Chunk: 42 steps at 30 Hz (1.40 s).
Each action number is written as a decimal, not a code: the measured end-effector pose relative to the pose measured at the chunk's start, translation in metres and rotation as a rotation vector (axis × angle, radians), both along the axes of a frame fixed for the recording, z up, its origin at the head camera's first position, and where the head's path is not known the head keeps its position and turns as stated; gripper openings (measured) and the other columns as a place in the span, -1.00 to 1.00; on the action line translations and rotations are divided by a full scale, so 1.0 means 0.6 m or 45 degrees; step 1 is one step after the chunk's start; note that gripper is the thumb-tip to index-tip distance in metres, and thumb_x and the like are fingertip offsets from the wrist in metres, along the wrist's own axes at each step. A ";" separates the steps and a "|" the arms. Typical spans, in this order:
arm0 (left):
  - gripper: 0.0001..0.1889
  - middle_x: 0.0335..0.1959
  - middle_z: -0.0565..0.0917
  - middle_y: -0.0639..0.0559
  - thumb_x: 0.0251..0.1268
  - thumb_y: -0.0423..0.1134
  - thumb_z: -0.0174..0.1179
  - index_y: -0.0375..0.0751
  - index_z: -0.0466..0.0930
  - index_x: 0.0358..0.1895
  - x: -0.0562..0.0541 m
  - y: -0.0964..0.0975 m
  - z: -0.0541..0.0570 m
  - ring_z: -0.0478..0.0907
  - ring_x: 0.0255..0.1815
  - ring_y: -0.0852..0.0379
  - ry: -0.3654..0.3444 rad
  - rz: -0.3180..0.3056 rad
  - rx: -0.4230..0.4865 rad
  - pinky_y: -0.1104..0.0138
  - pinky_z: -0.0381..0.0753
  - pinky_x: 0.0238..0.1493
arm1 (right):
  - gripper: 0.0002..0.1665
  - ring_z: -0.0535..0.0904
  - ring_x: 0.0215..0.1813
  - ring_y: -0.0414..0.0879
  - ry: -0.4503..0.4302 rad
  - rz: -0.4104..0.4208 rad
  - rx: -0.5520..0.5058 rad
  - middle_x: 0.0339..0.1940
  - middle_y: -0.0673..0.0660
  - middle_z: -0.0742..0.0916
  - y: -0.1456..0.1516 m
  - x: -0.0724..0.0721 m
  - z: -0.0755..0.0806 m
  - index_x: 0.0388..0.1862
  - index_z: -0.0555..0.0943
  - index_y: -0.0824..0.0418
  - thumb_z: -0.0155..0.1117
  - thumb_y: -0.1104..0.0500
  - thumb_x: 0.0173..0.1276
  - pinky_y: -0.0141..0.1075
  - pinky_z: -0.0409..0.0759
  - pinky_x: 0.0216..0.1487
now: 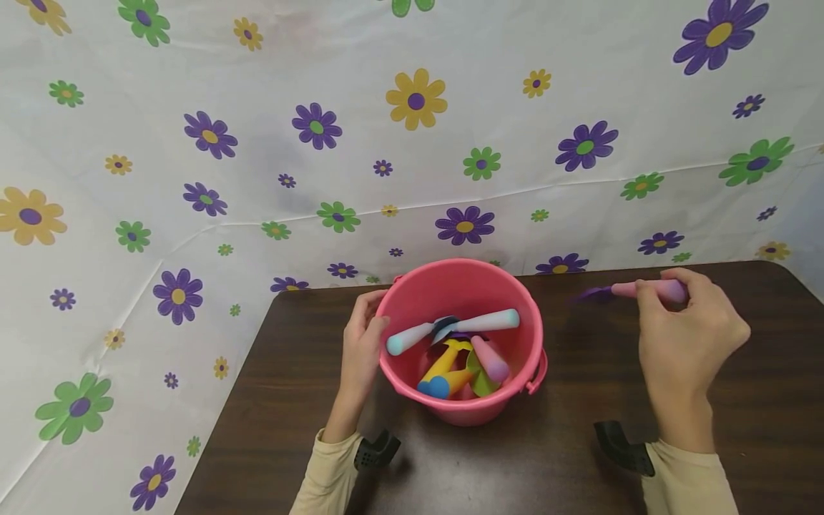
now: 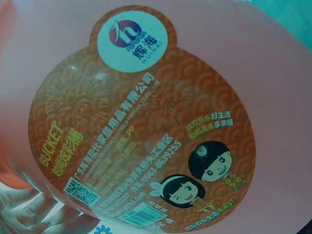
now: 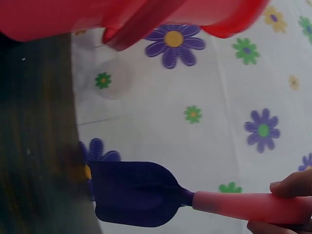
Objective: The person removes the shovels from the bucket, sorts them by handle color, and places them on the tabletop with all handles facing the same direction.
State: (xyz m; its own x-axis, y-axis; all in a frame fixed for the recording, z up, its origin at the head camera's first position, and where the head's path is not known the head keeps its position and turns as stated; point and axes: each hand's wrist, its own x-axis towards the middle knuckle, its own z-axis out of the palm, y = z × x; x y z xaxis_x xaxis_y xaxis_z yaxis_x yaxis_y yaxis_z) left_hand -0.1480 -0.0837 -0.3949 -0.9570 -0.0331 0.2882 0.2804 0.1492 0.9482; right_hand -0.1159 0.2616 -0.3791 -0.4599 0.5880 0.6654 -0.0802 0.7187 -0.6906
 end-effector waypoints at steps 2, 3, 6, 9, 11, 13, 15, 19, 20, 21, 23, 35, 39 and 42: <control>-0.58 0.18 0.66 -0.10 0.36 -0.35 0.14 -0.21 0.49 0.28 0.000 0.000 0.000 0.67 0.10 -0.11 0.002 -0.003 -0.001 0.10 0.71 0.10 | -0.69 0.26 -0.26 -0.76 0.009 0.000 0.022 -0.22 0.52 0.76 0.002 -0.005 -0.007 -0.11 0.69 0.58 0.41 0.30 0.36 -0.67 0.22 -0.18; -0.58 0.18 0.66 -0.10 0.36 -0.35 0.15 -0.21 0.49 0.28 0.000 0.000 0.000 0.67 0.10 -0.11 0.004 -0.004 -0.002 0.09 0.71 0.10 | -0.71 0.25 -0.26 -0.76 0.013 -0.002 0.029 -0.23 0.52 0.76 0.003 -0.007 -0.010 -0.12 0.69 0.59 0.41 0.31 0.35 -0.67 0.21 -0.17; -0.57 0.18 0.66 -0.11 0.36 -0.35 0.15 -0.22 0.49 0.28 0.000 0.001 0.001 0.66 0.10 -0.12 0.010 -0.005 -0.004 0.09 0.71 0.10 | -0.71 0.25 -0.23 -0.76 0.011 -0.003 0.033 -0.21 0.52 0.76 0.004 -0.010 -0.017 -0.11 0.69 0.58 0.41 0.32 0.35 -0.68 0.22 -0.16; -0.57 0.18 0.66 -0.11 0.35 -0.35 0.15 -0.22 0.49 0.28 0.000 0.001 0.002 0.66 0.10 -0.12 0.011 -0.005 -0.006 0.08 0.71 0.10 | -0.70 0.25 -0.22 -0.76 -0.012 -0.002 0.034 -0.18 0.50 0.76 0.004 -0.012 -0.022 -0.07 0.69 0.56 0.40 0.29 0.38 -0.70 0.23 -0.14; -0.57 0.18 0.66 -0.11 0.36 -0.35 0.15 -0.22 0.49 0.28 0.000 0.002 0.002 0.66 0.10 -0.12 0.011 -0.006 -0.007 0.08 0.71 0.10 | -0.69 0.25 -0.21 -0.75 -0.024 0.006 0.043 -0.17 0.50 0.76 0.003 -0.013 -0.024 -0.06 0.69 0.55 0.39 0.28 0.39 -0.70 0.23 -0.14; -0.57 0.18 0.66 -0.10 0.36 -0.35 0.14 -0.21 0.49 0.28 0.000 0.002 0.003 0.67 0.09 -0.12 0.014 -0.007 -0.008 0.08 0.71 0.10 | -0.69 0.27 -0.21 -0.70 -0.036 0.023 0.053 -0.18 0.49 0.76 0.002 -0.014 -0.026 -0.06 0.69 0.56 0.38 0.28 0.40 -0.71 0.22 -0.14; -0.57 0.18 0.66 -0.11 0.36 -0.35 0.14 -0.21 0.49 0.28 0.000 0.002 0.003 0.67 0.09 -0.13 0.019 -0.009 -0.008 0.08 0.71 0.10 | -0.68 0.44 -0.25 -0.48 -0.050 0.040 0.070 -0.19 0.50 0.76 0.001 -0.015 -0.028 -0.07 0.68 0.57 0.38 0.29 0.39 -0.71 0.19 -0.14; -0.58 0.18 0.66 -0.12 0.36 -0.35 0.14 -0.22 0.49 0.28 0.000 0.003 0.001 0.67 0.10 -0.13 0.020 -0.013 -0.006 0.06 0.71 0.10 | -0.68 0.60 -0.28 0.19 -0.100 0.067 0.101 -0.23 0.54 0.74 0.000 -0.013 -0.030 -0.09 0.65 0.61 0.37 0.30 0.38 -0.67 0.14 -0.16; -0.58 0.18 0.67 -0.12 0.36 -0.35 0.14 -0.22 0.49 0.28 0.000 0.003 0.001 0.67 0.10 -0.13 0.019 -0.013 -0.006 0.05 0.71 0.10 | -0.69 0.59 -0.27 0.33 -0.122 0.073 0.114 -0.24 0.55 0.73 0.000 -0.012 -0.030 -0.11 0.65 0.62 0.37 0.31 0.38 -0.62 0.16 -0.20; -0.58 0.18 0.67 -0.12 0.36 -0.36 0.14 -0.22 0.49 0.28 0.000 0.003 0.001 0.67 0.10 -0.13 0.017 -0.012 -0.006 0.05 0.71 0.10 | -0.69 0.59 -0.27 0.35 -0.157 0.076 0.115 -0.25 0.55 0.72 0.000 -0.011 -0.028 -0.12 0.64 0.62 0.37 0.32 0.37 -0.55 0.19 -0.24; -0.58 0.18 0.67 -0.12 0.36 -0.36 0.14 -0.22 0.49 0.28 0.001 0.002 0.002 0.67 0.10 -0.13 0.015 -0.013 -0.005 0.05 0.70 0.10 | -0.69 0.59 -0.29 0.41 -0.252 0.085 0.129 -0.27 0.56 0.71 0.001 -0.008 -0.023 -0.14 0.63 0.63 0.36 0.32 0.37 -0.50 0.19 -0.31; -0.58 0.19 0.66 -0.10 0.36 -0.36 0.14 -0.21 0.49 0.28 0.004 -0.003 0.002 0.66 0.11 -0.11 -0.001 -0.002 -0.004 0.08 0.71 0.10 | -0.49 0.44 -0.42 0.25 -0.871 0.288 0.221 -0.55 0.43 0.65 0.002 0.012 0.011 -0.22 0.63 0.65 0.48 0.13 0.35 -0.19 0.39 -0.57; -0.58 0.19 0.65 -0.10 0.37 -0.36 0.15 -0.21 0.48 0.29 0.004 -0.003 0.002 0.65 0.11 -0.13 -0.006 0.000 0.000 0.05 0.71 0.10 | -0.43 0.44 -0.41 0.24 -1.020 0.349 0.223 -0.61 0.35 0.63 0.004 0.012 0.014 -0.23 0.63 0.67 0.44 0.06 0.40 -0.18 0.43 -0.58; -0.58 0.19 0.65 -0.11 0.37 -0.35 0.15 -0.21 0.49 0.29 0.003 -0.004 0.001 0.66 0.11 -0.14 -0.008 0.005 -0.002 0.05 0.70 0.11 | -0.42 0.45 -0.43 0.21 -1.104 0.382 0.213 -0.61 0.32 0.62 0.006 0.009 0.014 -0.28 0.63 0.65 0.39 0.04 0.44 -0.20 0.46 -0.62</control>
State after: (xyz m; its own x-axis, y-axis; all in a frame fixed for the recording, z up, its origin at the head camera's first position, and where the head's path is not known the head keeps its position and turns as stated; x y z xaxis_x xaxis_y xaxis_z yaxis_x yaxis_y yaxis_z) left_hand -0.1459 -0.0859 -0.3941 -0.9587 -0.0365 0.2820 0.2736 0.1516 0.9498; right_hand -0.1104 0.2652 -0.3706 -0.9528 0.2920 0.0834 0.2170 0.8469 -0.4855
